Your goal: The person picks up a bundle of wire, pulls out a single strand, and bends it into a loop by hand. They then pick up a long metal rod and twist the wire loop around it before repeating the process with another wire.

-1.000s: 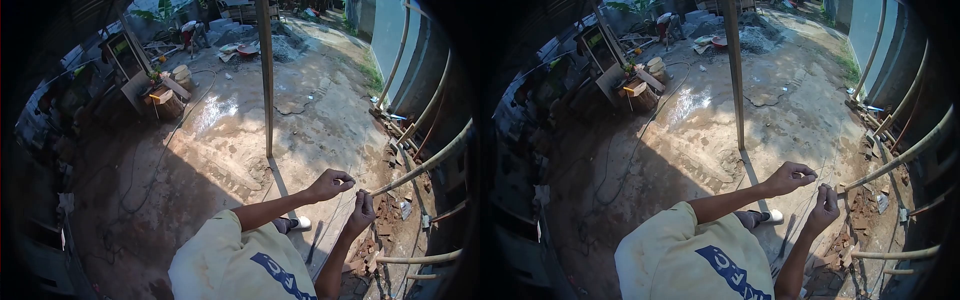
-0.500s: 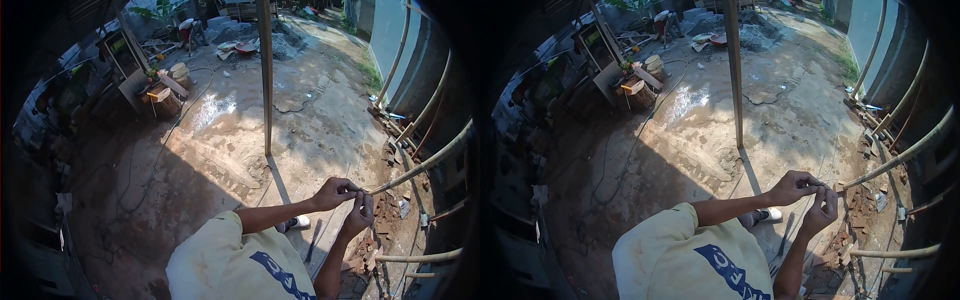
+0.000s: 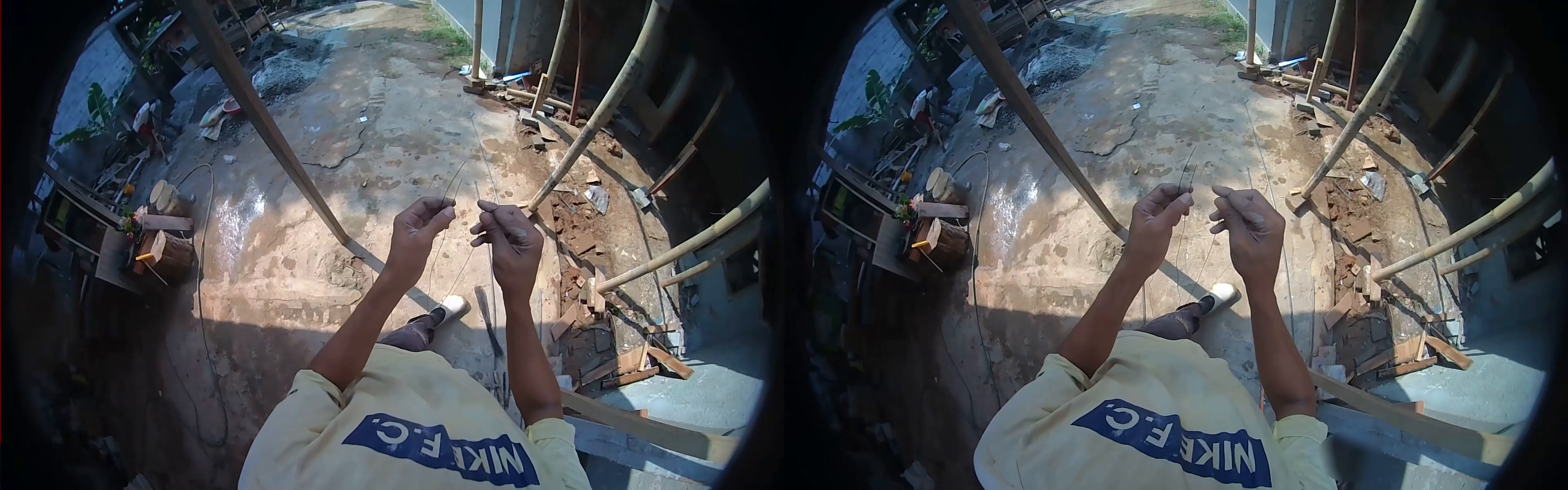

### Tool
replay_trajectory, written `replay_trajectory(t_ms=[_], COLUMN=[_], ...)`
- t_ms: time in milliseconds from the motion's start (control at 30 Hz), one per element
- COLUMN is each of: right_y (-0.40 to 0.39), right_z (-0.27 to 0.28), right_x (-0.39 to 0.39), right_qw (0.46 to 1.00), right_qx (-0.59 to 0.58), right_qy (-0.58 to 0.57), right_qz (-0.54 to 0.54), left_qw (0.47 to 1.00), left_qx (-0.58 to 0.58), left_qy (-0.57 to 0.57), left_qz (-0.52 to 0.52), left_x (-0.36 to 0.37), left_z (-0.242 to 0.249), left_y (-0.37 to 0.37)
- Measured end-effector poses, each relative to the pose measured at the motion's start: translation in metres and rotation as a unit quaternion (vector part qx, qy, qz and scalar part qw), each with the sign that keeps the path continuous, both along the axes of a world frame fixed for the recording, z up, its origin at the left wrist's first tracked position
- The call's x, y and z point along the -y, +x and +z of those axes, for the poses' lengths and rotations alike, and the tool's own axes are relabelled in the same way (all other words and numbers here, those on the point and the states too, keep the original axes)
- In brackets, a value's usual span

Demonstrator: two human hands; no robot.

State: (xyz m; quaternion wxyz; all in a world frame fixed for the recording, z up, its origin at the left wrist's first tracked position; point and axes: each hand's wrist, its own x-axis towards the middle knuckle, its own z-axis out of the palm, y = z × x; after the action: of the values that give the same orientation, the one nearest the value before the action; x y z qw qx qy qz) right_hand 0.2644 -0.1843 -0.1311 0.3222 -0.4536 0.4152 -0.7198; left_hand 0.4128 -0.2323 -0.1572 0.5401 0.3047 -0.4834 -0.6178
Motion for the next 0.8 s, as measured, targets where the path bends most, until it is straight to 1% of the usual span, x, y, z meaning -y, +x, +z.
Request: replay_trajectory(t_ms=[33, 67, 100, 167, 233, 300, 333, 367, 400, 433, 500, 633, 800], right_y=[-0.004, -0.007, -0.009, -0.011, -0.016, -0.022, -0.022, -0.021, -0.019, -0.018, -0.016, -0.015, -0.014], right_z=[-0.003, -0.005, -0.003, 0.002, 0.008, 0.014, 0.018, 0.021, 0.022, 0.024, 0.028, 0.027, 0.021], right_x=[0.003, 0.005, 0.007, 0.01, 0.016, 0.02, 0.02, 0.018, 0.016, 0.015, 0.012, 0.008, 0.007], right_qw=[0.999, 0.996, 0.997, 0.996, 0.997, 0.994, 0.993, 0.993, 0.993, 0.992, 0.991, 0.986, 0.988], right_qx=[-0.026, -0.052, -0.052, -0.027, -0.05, -0.099, -0.107, -0.109, -0.116, -0.122, -0.129, -0.157, -0.143], right_qy=[0.014, 0.026, 0.024, 0.062, 0.044, -0.009, -0.013, -0.013, 0.011, 0.036, 0.04, 0.043, 0.04], right_qz=[0.032, 0.064, 0.059, 0.058, 0.042, 0.045, 0.043, 0.041, 0.024, 0.008, 0.008, 0.022, 0.032], left_qw=[1.0, 0.999, 0.997, 0.995, 0.992, 0.996, 0.996, 0.998, 0.999, 0.999, 0.998, 0.998, 0.997], left_qx=[0.001, -0.02, -0.041, -0.061, -0.082, -0.054, -0.056, -0.026, 0.003, 0.001, 0.011, 0.021, 0.022], left_qy=[0.0, 0.005, 0.009, 0.012, 0.013, 0.0, 0.001, -0.002, -0.006, -0.006, -0.03, -0.039, -0.061], left_qz=[-0.006, -0.037, -0.067, -0.084, -0.097, -0.073, -0.075, -0.062, -0.05, -0.051, -0.05, -0.049, -0.048], left_x=[0.001, 0.002, 0.003, 0.005, 0.008, 0.011, 0.009, 0.009, 0.008, 0.008, 0.007, 0.005, 0.006], left_z=[0.0, 0.001, 0.003, 0.006, 0.011, 0.016, 0.019, 0.023, 0.027, 0.029, 0.031, 0.032, 0.025], left_y=[0.0, 0.0, -0.001, -0.004, -0.006, -0.009, -0.01, -0.011, -0.012, -0.012, -0.012, -0.011, -0.012])
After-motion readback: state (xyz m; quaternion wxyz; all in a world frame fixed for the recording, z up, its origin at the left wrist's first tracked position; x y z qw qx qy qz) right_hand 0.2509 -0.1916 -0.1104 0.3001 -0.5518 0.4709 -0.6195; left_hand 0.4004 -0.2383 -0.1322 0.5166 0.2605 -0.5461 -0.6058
